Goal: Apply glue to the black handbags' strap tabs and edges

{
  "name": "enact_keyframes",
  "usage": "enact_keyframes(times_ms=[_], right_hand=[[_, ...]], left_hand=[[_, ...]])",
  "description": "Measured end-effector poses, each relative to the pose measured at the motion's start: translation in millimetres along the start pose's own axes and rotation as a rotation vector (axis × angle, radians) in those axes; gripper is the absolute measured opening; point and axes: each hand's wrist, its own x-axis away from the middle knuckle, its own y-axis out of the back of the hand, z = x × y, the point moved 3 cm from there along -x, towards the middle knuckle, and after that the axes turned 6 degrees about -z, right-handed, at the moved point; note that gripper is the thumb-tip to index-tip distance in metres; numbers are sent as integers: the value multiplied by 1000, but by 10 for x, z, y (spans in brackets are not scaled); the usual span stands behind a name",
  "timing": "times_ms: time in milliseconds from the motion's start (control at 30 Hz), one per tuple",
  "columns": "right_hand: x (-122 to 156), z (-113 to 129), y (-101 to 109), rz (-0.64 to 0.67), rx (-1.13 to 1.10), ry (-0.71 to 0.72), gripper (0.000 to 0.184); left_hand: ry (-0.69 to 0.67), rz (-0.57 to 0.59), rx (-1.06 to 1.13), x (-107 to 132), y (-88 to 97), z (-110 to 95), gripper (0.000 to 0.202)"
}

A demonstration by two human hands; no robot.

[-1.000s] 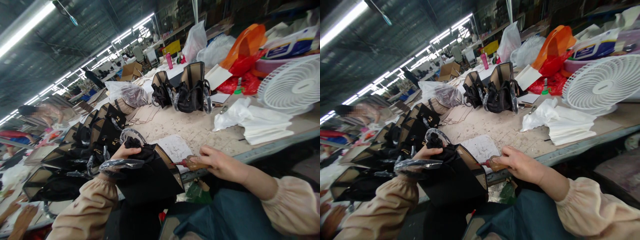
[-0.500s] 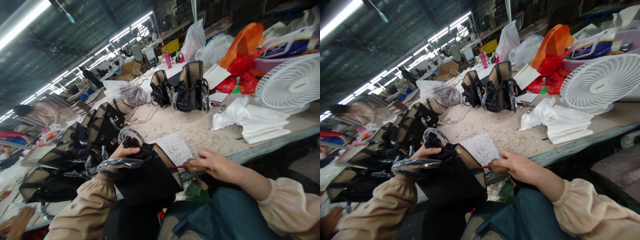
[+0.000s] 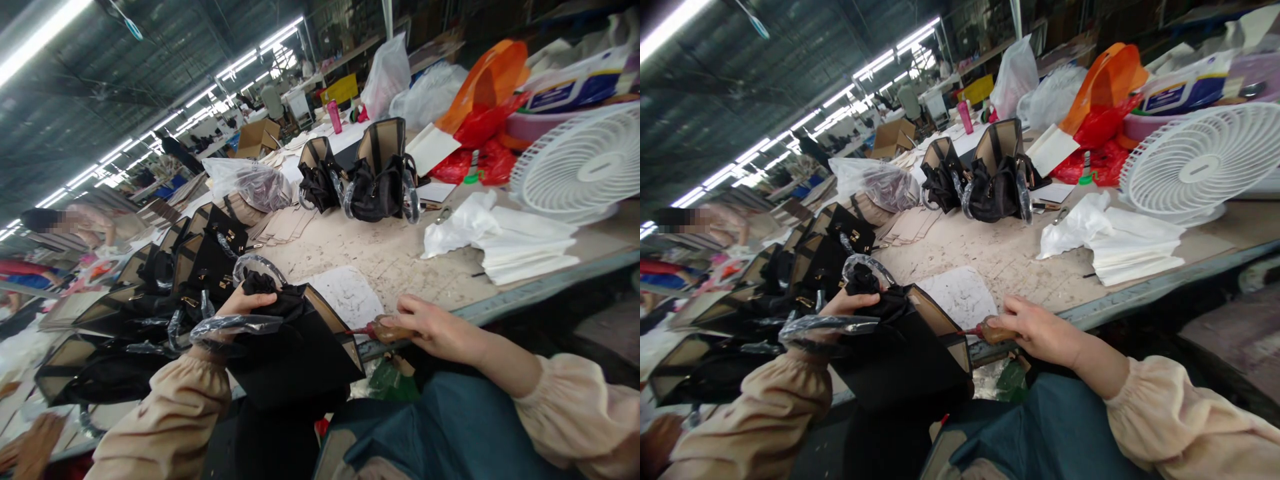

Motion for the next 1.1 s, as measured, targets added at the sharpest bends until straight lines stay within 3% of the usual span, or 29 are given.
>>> enact_keyframes(times_ms=[267,467,1100], right_hand=[[-43,-46,25,-116,-2,61,62],[-21,-13,23,9,33,21,53],[-47,128,-7,48,22,-76,58]], left_hand=[[3,-7,-50,-25,8,-2,19],[-14,-52,-37,-30,8,-8,19],[26,-89,-79,-25,-18,-17,27]])
